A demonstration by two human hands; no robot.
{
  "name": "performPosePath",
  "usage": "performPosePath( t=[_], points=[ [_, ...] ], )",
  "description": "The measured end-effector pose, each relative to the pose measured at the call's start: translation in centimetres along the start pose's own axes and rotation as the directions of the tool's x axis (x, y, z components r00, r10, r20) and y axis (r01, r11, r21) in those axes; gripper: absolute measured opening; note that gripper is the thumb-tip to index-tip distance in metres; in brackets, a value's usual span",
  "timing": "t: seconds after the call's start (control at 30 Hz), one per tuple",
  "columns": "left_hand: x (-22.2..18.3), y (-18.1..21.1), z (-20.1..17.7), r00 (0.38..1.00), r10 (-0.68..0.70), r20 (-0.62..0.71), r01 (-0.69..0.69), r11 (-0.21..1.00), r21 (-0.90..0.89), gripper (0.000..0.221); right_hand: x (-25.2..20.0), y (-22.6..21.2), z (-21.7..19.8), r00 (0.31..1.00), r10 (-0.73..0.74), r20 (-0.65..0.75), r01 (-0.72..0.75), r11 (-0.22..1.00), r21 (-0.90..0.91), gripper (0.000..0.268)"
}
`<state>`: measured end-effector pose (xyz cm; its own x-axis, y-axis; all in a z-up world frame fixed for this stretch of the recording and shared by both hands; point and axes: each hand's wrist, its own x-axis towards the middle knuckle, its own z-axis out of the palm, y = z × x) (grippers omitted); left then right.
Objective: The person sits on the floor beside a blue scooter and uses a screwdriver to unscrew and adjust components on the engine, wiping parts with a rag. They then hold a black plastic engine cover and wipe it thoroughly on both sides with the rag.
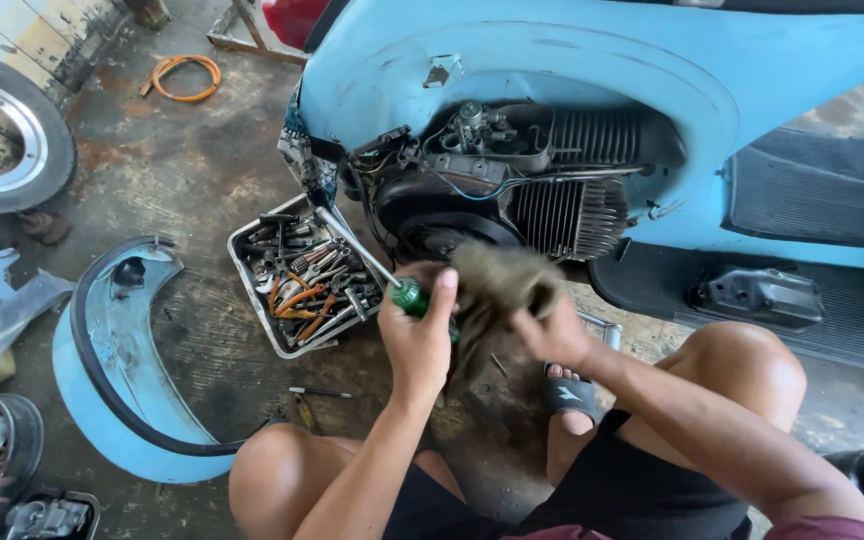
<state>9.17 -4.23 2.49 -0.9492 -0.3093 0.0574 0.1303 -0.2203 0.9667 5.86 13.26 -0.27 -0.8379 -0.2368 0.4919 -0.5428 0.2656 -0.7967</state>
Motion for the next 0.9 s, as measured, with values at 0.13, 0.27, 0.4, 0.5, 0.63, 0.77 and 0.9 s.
performPosePath(
  t=[0.13, 0.27, 0.4, 0.5, 0.63, 0.77, 0.9],
  points=[
    [1.2, 2.1, -1.4, 0.995, -0.002, -0.103, -0.005, 0.998, -0.065, 0.024, 3.1, -1.1, -7.0, 0.968, -0.064, -0.243, 0.02, 0.983, -0.18, 0.016],
    [2.0, 2.6, -2.9, 0.984, -0.07, -0.165, 0.019, 0.956, -0.294, 0.02, 9.7, -6.5, -12.9, 0.8, -0.6, -0.018, 0.365, 0.509, -0.779, 0.055],
    [2.2, 2.7, -3.0, 0.984, -0.096, -0.15, 0.033, 0.926, -0.375, 0.02, 15.3, -4.3, -12.7, 0.828, -0.449, 0.336, 0.406, 0.067, -0.912, 0.053],
    [2.2, 3.3, -3.1, 0.991, -0.079, -0.11, 0.032, 0.924, -0.382, 0.022, 18.0, 1.6, -12.6, 0.726, -0.311, 0.613, 0.395, -0.541, -0.742, 0.066],
    [2.1, 3.8, -3.5, 0.993, -0.021, -0.119, -0.016, 0.952, -0.306, 0.023, 19.4, 4.8, -9.4, 0.705, -0.144, 0.694, 0.459, -0.653, -0.602, 0.053],
    [3.3, 3.4, -3.6, 0.99, -0.071, -0.123, 0.023, 0.934, -0.356, 0.022, 21.5, 3.0, -8.8, 0.585, -0.232, 0.777, 0.558, -0.58, -0.593, 0.04],
    [4.2, 3.7, -2.7, 0.974, -0.194, -0.119, 0.124, 0.892, -0.435, 0.018, 21.5, 1.2, -10.8, 0.661, 0.207, 0.721, 0.632, -0.671, -0.387, 0.09]
  ],
)
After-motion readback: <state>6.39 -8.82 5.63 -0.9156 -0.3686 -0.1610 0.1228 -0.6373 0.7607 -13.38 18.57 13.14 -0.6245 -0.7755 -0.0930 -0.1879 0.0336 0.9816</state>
